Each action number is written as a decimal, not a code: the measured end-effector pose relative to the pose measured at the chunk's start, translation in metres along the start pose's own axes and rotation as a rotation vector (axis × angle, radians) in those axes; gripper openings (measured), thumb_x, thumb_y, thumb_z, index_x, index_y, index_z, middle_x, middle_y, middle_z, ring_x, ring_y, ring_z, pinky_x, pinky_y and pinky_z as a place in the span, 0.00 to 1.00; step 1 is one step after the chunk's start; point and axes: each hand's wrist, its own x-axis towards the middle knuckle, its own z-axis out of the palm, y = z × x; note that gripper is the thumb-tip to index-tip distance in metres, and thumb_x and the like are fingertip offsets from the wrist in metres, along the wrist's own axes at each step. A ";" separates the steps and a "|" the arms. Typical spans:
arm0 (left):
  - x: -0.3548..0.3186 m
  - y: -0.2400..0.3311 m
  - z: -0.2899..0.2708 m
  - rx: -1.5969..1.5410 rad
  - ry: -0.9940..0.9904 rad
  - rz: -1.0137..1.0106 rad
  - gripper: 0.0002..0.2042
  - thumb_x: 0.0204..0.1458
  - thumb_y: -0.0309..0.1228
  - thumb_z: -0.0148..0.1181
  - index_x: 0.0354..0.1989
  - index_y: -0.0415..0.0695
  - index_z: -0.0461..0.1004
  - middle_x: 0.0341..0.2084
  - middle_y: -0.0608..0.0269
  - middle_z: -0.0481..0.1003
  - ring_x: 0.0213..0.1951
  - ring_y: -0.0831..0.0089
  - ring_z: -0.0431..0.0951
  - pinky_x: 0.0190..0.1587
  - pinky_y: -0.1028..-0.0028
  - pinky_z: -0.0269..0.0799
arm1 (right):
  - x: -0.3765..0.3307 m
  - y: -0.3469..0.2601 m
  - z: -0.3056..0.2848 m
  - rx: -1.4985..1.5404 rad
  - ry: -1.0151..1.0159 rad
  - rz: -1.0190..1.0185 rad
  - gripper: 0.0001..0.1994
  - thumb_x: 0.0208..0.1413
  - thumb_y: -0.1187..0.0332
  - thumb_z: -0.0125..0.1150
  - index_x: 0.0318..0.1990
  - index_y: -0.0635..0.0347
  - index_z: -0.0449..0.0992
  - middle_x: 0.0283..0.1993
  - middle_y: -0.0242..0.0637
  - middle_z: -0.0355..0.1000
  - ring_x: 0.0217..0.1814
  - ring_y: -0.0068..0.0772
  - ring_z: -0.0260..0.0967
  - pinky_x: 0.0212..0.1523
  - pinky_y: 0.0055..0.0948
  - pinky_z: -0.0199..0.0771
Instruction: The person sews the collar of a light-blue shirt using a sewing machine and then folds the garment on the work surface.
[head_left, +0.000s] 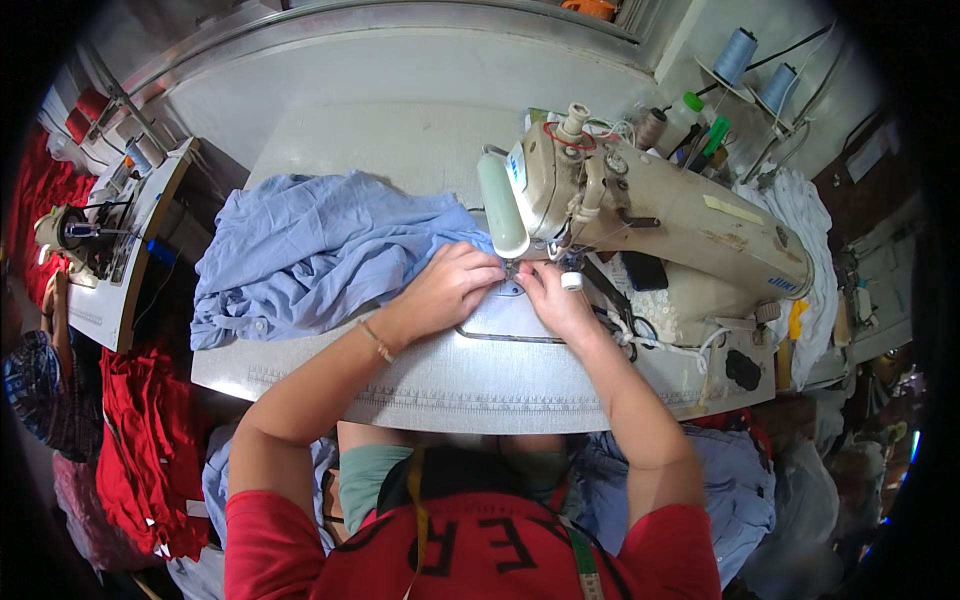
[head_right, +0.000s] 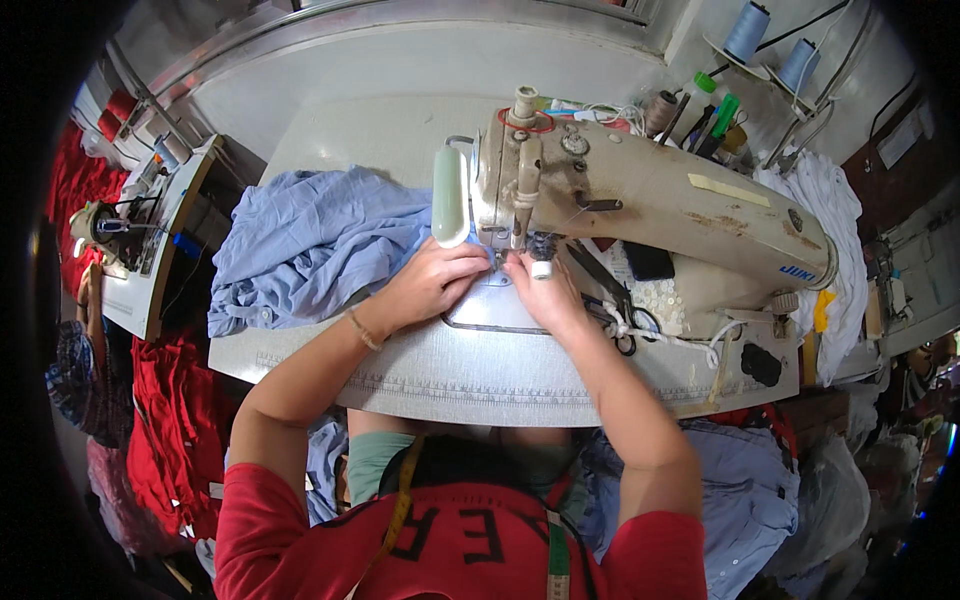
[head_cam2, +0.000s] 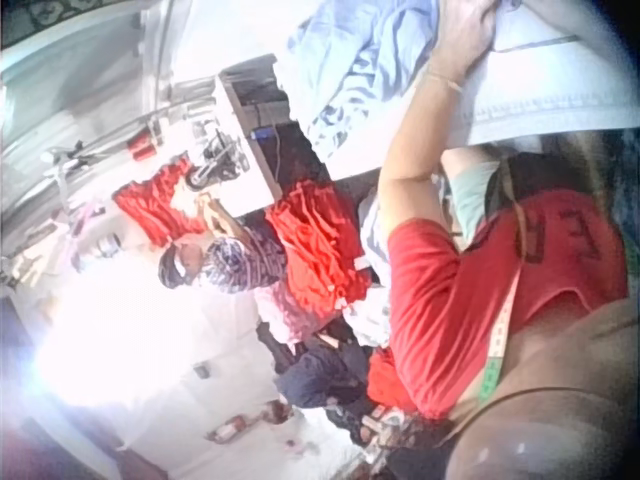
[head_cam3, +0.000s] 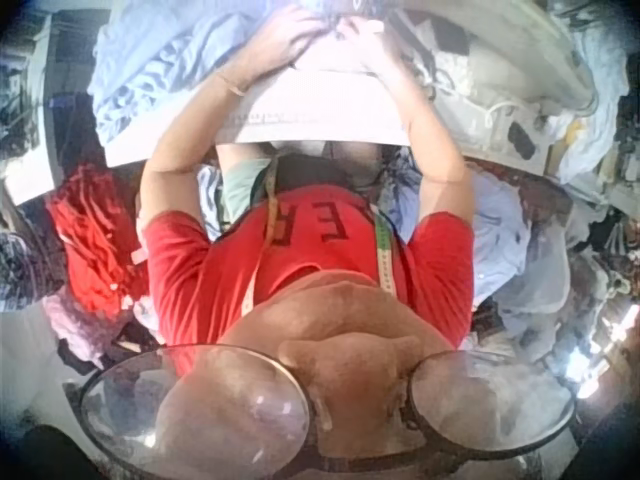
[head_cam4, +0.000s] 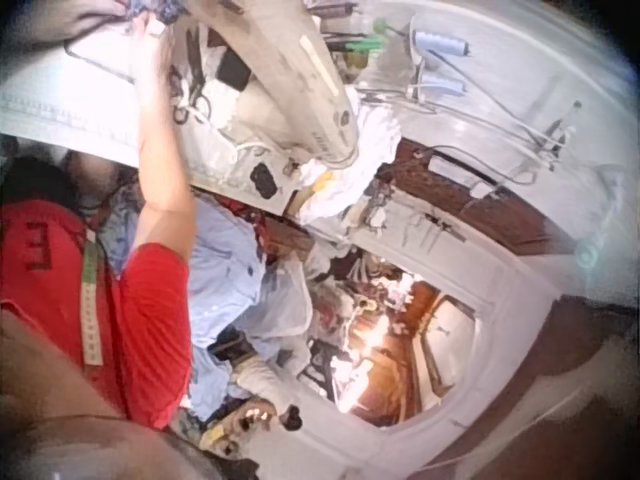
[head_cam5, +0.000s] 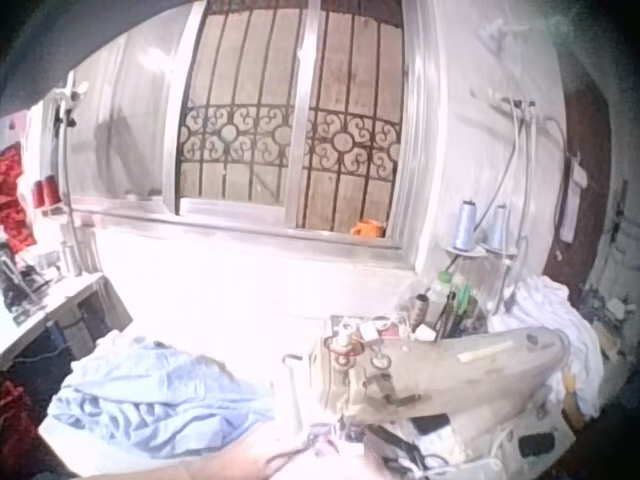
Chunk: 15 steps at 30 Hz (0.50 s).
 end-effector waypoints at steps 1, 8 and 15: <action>0.002 0.014 -0.008 -0.017 0.037 -0.027 0.11 0.43 0.25 0.56 0.38 0.40 0.74 0.36 0.59 0.73 0.39 0.62 0.70 0.45 0.68 0.65 | -0.004 0.000 0.001 0.017 0.071 -0.014 0.11 0.55 0.64 0.55 0.38 0.63 0.74 0.35 0.48 0.73 0.39 0.45 0.72 0.40 0.35 0.69; 0.000 0.061 -0.001 -0.690 0.039 -0.282 0.34 0.47 0.26 0.55 0.65 0.44 0.49 0.55 0.60 0.57 0.49 0.72 0.62 0.52 0.72 0.60 | -0.001 0.003 -0.001 -0.079 0.113 -0.074 0.11 0.56 0.65 0.49 0.40 0.58 0.75 0.39 0.50 0.73 0.43 0.51 0.71 0.41 0.41 0.69; 0.007 0.045 0.009 -0.819 -0.010 -0.297 0.22 0.42 0.19 0.50 0.51 0.43 0.66 0.50 0.61 0.58 0.50 0.70 0.61 0.54 0.72 0.58 | 0.003 0.007 0.004 0.050 0.161 -0.259 0.09 0.54 0.71 0.47 0.37 0.59 0.75 0.36 0.51 0.73 0.42 0.51 0.70 0.42 0.42 0.68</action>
